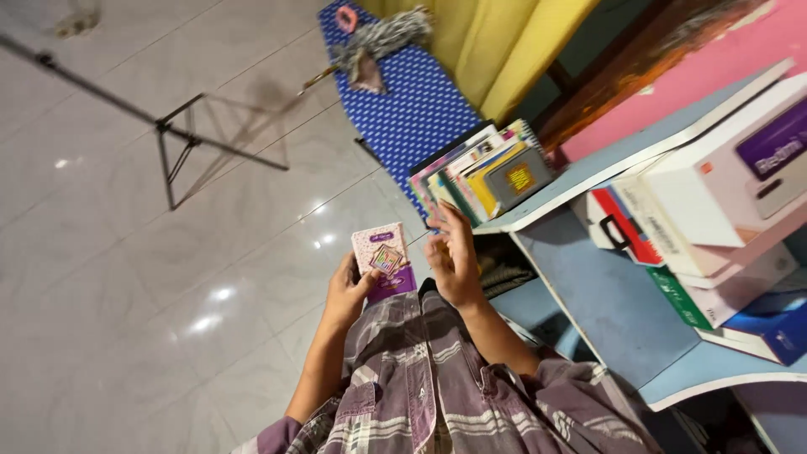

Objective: The person removes books and boxes from a bookshelf one by one, briefly turns them over, and places them on a nearby ironing board. The person continues this process for several items, including books, a calendar, and small boxes.

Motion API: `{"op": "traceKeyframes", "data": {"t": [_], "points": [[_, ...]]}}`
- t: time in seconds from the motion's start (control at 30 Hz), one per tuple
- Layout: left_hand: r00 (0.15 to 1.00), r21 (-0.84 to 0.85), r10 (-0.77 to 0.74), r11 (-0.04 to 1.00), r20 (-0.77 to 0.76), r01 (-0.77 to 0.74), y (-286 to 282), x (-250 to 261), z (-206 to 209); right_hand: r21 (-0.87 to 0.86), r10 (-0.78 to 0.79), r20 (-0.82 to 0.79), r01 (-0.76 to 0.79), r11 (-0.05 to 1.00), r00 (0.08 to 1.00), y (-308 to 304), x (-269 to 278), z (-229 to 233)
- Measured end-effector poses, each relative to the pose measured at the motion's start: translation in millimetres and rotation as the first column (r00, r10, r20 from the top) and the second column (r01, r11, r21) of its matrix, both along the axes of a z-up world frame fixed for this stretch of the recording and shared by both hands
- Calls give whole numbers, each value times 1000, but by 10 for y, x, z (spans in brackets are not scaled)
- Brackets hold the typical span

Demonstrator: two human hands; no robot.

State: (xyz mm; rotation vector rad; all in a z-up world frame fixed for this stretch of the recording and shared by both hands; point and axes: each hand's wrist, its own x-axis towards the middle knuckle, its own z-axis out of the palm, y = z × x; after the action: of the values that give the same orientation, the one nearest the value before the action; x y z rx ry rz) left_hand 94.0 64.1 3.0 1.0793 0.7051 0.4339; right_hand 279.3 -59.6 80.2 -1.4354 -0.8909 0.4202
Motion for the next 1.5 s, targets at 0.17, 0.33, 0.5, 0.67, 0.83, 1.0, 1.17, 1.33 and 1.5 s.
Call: {"op": "traceKeyframes", "data": {"t": [0.17,0.33,0.5,0.67,0.83,1.0,1.17,1.33,1.5], "points": [[979,-60,-201,978,-35,198,433,604,-112,98,-242,124,231,968,962,-192,250,228],[870,-47,-492,870,-23,490,792,1590,2,144,-601,254,585,798,757,-296,380,321],[643,209,-751,612,-147,763,924,2575,447,133,-778,273,779,613,565,-187,351,407],[545,333,-791,453,-276,827,670,3116,439,87,-870,319,903,421,375,-96,191,389],[548,360,-725,422,-417,832,351,3371,24,47,-928,345,985,168,142,-35,-48,325],[578,612,-729,279,-366,740,432,3404,-269,93,-960,266,989,119,90,89,-71,272],[505,582,-801,252,-322,773,535,3391,-251,76,-957,263,987,145,120,250,15,283],[537,605,-825,341,-174,720,700,3223,-93,34,-949,279,986,163,148,358,65,310],[424,452,-890,313,-167,835,978,2938,177,65,-936,290,972,226,198,414,92,328]]}}
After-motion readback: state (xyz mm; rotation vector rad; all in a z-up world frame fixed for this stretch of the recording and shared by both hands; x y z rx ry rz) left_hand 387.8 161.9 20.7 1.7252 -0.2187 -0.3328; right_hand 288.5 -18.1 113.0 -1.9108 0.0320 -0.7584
